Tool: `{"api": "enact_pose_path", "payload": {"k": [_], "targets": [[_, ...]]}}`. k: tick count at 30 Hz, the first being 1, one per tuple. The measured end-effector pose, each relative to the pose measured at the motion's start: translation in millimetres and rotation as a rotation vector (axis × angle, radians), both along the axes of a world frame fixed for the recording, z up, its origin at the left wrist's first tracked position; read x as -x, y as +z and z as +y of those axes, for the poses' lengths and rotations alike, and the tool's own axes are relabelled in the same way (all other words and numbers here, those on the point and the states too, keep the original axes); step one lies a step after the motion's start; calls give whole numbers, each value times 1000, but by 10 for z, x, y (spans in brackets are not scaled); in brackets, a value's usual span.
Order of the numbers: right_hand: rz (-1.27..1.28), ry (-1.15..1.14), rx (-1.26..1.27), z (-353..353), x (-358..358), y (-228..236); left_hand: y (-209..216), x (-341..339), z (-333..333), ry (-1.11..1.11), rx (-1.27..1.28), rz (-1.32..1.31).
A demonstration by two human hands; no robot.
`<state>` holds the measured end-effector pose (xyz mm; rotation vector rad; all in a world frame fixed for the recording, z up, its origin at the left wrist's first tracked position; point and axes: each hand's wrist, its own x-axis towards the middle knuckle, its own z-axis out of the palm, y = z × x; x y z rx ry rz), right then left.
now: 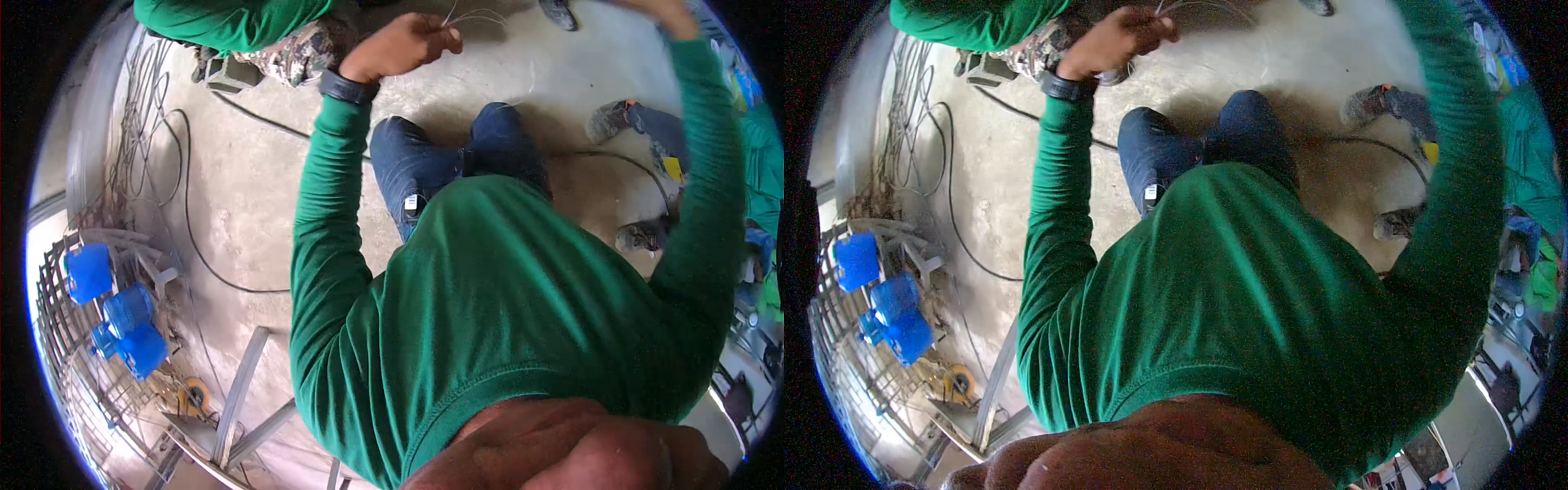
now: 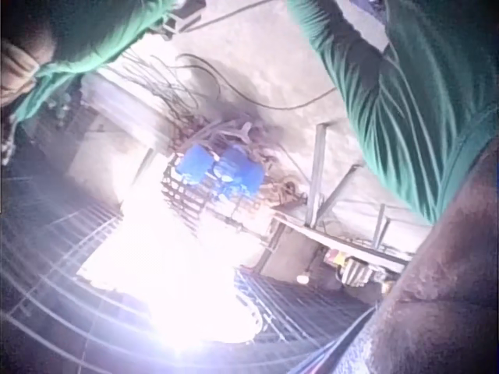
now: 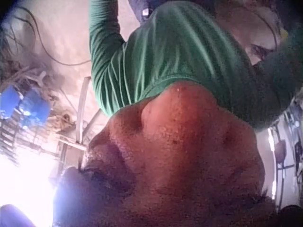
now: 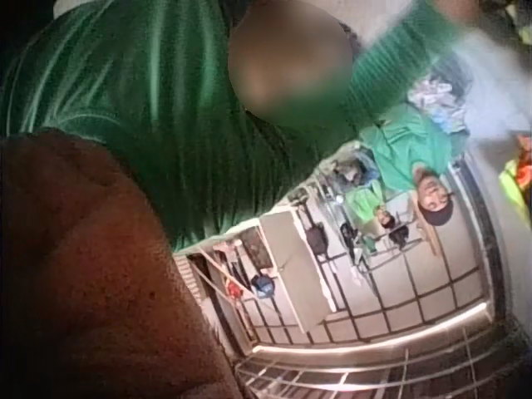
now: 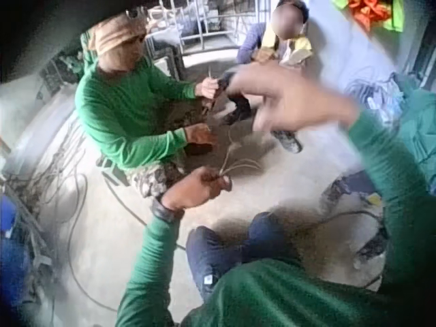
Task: The person kneels on the floor and handles a bundle of thin white wires, separating and organizing them by hand. They briefly pick up and inspect a small rectangular cardboard box before returning to the wires.
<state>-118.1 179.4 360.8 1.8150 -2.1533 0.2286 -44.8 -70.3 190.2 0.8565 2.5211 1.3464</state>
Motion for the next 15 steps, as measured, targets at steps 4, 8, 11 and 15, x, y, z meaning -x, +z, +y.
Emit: {"api": "enact_pose_path", "payload": {"k": [4,8,11,15], "targets": [[-211,147,40,-411,5,-525,615,-279,-216,-3,107,-13],[-497,214,-73,-679,57,-617,678,-522,-442,88,107,-274],[-819,217,-139,-866,-12,-745,637,-725,-643,163,143,-352],[-922,298,424,-873,110,-442,-39,-952,-1207,352,-181,-277]]}}
